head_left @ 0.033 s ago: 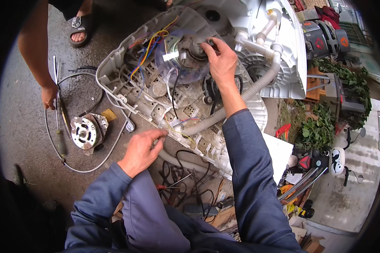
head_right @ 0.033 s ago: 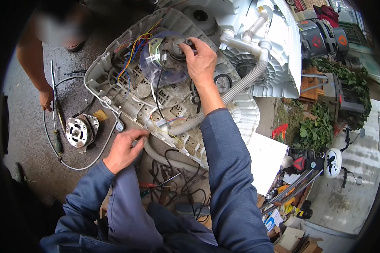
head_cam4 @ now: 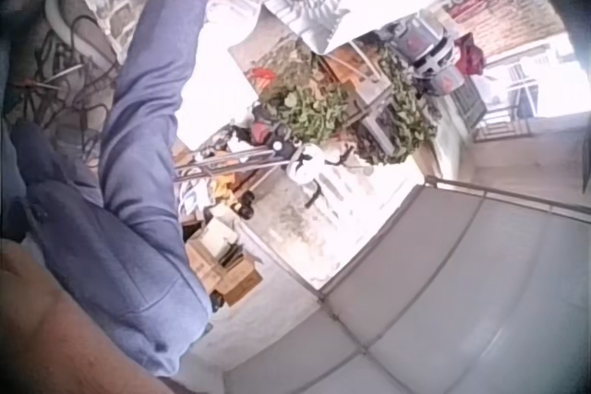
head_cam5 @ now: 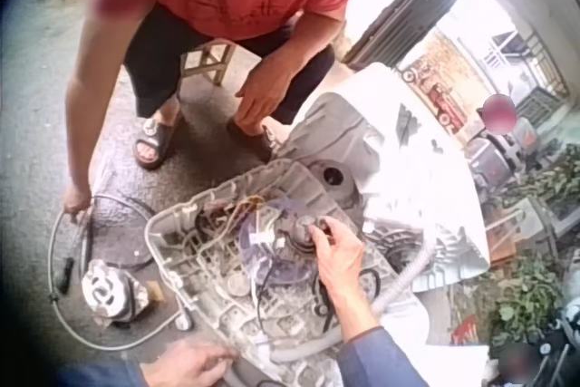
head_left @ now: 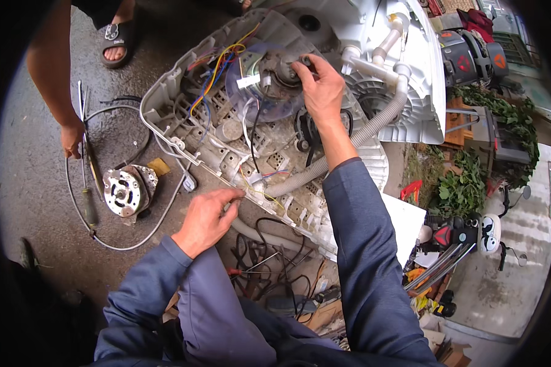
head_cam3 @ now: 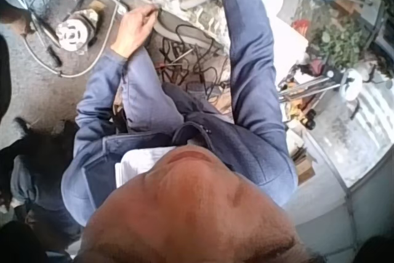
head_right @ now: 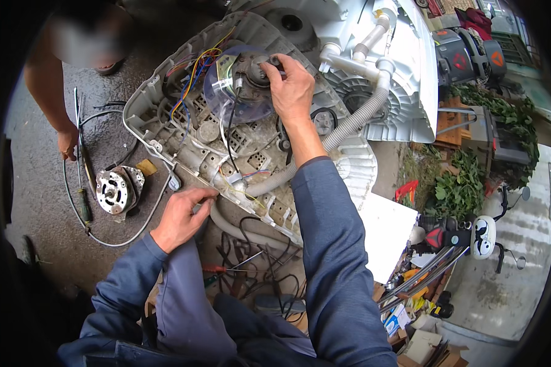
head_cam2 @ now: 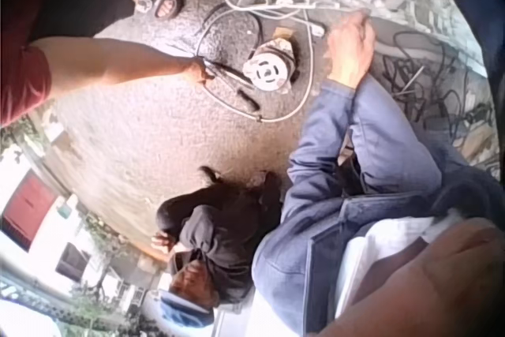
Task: The person is repairing a disassembled washing machine. They use a screwdriver to adjust components, connect wires, and reassemble parts of the machine's internal structure.
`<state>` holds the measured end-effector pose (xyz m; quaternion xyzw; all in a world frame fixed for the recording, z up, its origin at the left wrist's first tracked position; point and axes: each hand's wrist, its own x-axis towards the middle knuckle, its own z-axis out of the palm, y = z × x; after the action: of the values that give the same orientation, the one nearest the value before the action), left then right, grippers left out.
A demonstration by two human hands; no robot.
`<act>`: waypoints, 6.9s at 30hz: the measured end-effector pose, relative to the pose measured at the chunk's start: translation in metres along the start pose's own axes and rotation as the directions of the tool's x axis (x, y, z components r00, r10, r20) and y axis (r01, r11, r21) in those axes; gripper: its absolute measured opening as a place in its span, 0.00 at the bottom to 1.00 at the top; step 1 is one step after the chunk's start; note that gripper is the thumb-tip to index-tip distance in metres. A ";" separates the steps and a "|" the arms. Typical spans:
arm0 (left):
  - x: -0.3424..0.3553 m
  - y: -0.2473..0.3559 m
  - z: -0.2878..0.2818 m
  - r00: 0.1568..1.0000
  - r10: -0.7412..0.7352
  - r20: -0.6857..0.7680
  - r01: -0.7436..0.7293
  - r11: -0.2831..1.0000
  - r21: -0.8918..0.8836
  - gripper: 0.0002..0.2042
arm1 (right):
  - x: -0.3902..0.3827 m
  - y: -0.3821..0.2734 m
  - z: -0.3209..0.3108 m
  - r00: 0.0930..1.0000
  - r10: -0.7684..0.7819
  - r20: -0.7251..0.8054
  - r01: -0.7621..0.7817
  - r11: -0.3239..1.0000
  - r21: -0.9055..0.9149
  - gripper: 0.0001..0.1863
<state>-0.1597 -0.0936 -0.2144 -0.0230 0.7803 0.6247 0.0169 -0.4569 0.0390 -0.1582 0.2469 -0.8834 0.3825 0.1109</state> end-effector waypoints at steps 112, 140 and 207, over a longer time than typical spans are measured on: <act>-0.124 -0.095 -0.089 0.902 -0.432 0.024 0.431 0.902 0.041 0.14 | -0.635 -0.040 -0.102 0.190 0.952 0.241 -0.820 0.288 -0.494 0.13; -0.164 -0.088 -0.072 0.845 -0.497 0.199 0.424 0.848 0.319 0.16 | -0.690 0.009 -0.093 0.185 0.954 0.237 -0.780 0.289 -0.555 0.07; -0.177 -0.111 -0.077 0.853 -0.510 0.110 0.455 0.830 0.323 0.15 | -0.566 0.080 -0.147 0.535 0.749 0.391 -0.373 0.625 -0.686 0.14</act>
<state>0.0236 -0.1901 -0.2962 -0.1571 0.8250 0.4802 0.2530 -0.0146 0.3916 -0.3250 0.0099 -0.9612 0.0300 -0.2739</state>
